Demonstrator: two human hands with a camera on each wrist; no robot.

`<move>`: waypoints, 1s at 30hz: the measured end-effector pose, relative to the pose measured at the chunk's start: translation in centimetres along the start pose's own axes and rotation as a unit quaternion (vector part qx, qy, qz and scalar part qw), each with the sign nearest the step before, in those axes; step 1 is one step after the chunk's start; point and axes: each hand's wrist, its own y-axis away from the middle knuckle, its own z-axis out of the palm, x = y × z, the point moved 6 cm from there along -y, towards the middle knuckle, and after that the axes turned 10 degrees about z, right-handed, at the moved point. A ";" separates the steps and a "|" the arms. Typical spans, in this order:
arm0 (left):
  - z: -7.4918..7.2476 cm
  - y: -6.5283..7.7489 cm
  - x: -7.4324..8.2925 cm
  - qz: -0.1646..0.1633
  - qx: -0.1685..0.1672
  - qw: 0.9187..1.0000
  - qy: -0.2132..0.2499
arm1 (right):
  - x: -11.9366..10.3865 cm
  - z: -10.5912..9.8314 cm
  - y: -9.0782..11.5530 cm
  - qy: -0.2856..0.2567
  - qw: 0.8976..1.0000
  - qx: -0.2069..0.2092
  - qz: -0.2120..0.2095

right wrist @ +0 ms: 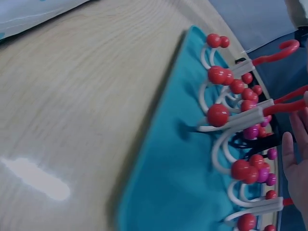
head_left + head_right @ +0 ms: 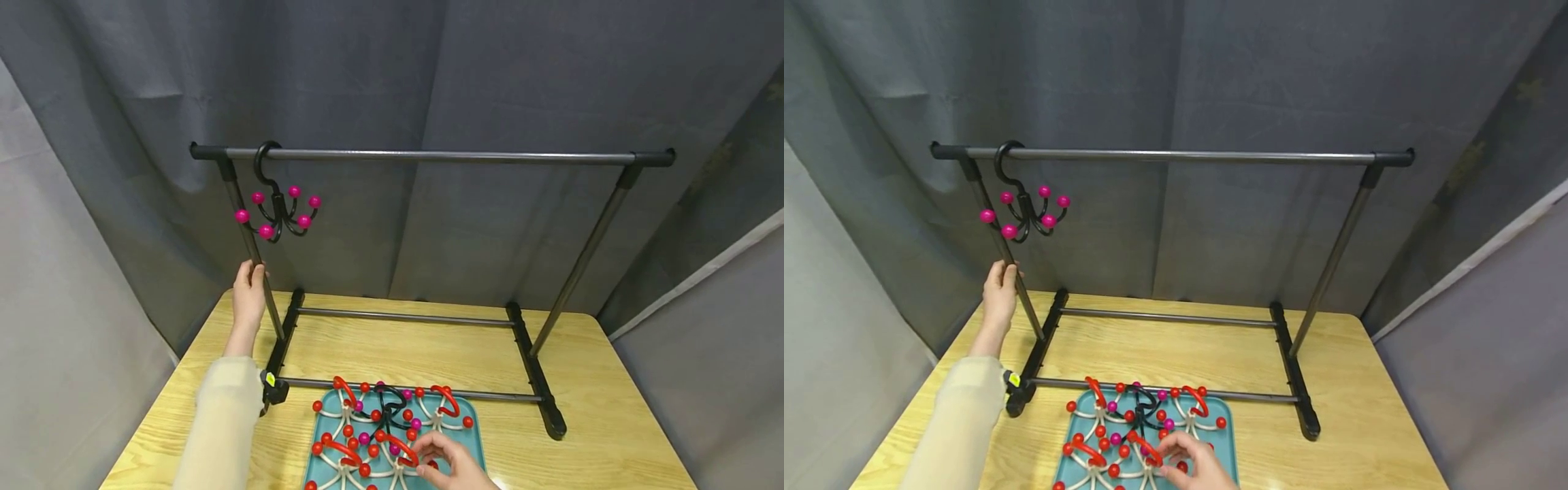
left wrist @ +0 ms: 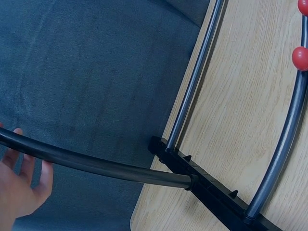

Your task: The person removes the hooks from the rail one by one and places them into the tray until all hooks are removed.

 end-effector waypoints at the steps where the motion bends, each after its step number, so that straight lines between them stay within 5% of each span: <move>1: 0.0 0.0 0.0 0.002 0.000 1.000 0.001 | -0.3 -0.1 0.0 -0.001 1.000 -0.002 -0.003; 8: 0.0 -0.1 -0.2 0.009 0.007 1.000 0.009 | -4.4 -0.4 -1.0 0.050 0.994 -0.009 -0.097; 19: 0.2 -0.1 -0.6 -0.006 0.003 1.000 0.010 | -10.7 -1.0 -3.9 0.144 0.981 0.043 -0.122; 30: 0.0 -0.2 -0.6 0.000 0.012 1.000 0.004 | -17.9 -1.0 -7.5 0.235 0.938 0.114 -0.228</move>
